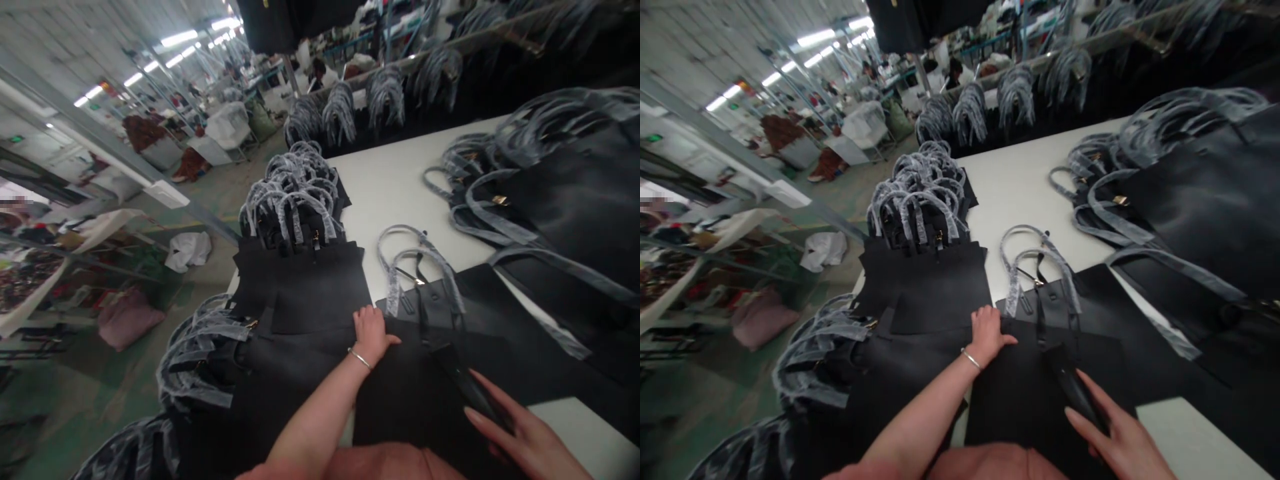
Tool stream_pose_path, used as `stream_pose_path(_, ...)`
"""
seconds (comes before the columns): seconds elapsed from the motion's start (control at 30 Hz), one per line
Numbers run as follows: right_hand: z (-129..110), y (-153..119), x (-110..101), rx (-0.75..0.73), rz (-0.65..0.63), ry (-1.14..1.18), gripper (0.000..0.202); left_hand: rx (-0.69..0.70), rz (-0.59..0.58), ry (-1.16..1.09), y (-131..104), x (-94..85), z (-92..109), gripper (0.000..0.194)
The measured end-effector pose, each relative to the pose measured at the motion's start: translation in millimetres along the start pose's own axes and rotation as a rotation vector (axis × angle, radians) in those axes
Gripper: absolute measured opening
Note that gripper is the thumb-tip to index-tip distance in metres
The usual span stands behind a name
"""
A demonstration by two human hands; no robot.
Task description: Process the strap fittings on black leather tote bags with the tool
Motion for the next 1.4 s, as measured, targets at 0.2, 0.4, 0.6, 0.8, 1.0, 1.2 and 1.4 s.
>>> stream_pose_path(0.2,19,-17,-10,0.051,0.171,0.160,0.087,0.102,-0.160,0.071,11,11.4,18,0.042)
stream_pose_path(0.4,39,-29,-19,0.057,0.248,0.161,0.085,0.294,-0.167,-0.049,6,-15.6,37,0.019)
stream_pose_path(0.6,47,-39,-30,0.075,0.300,0.120,0.079,0.384,0.100,-0.365,18,-139.8,0,0.029)
stream_pose_path(0.8,52,-45,-27,0.090,0.296,0.117,0.079,0.252,0.371,-0.264,73,-263.2,-98,0.037)
stream_pose_path(1.0,55,-45,-17,0.090,0.222,0.091,0.077,-0.151,0.751,0.060,127,-335.0,-183,0.027)
stream_pose_path(1.2,26,-20,-10,0.069,0.146,0.108,0.075,0.300,0.481,-0.125,77,-170.0,-63,0.021)
stream_pose_path(1.4,-19,32,-16,0.021,0.084,0.016,0.066,0.508,-0.031,-0.245,-14,26.7,50,0.024)
Point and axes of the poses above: each hand's wrist, its own y-axis towards the middle knuckle, its own x-axis out of the palm, z = x × y, the point moved 8 cm from there along y, towards the middle knuckle, and after that the axes turned 13 degrees about -x, right-handed, at the moved point
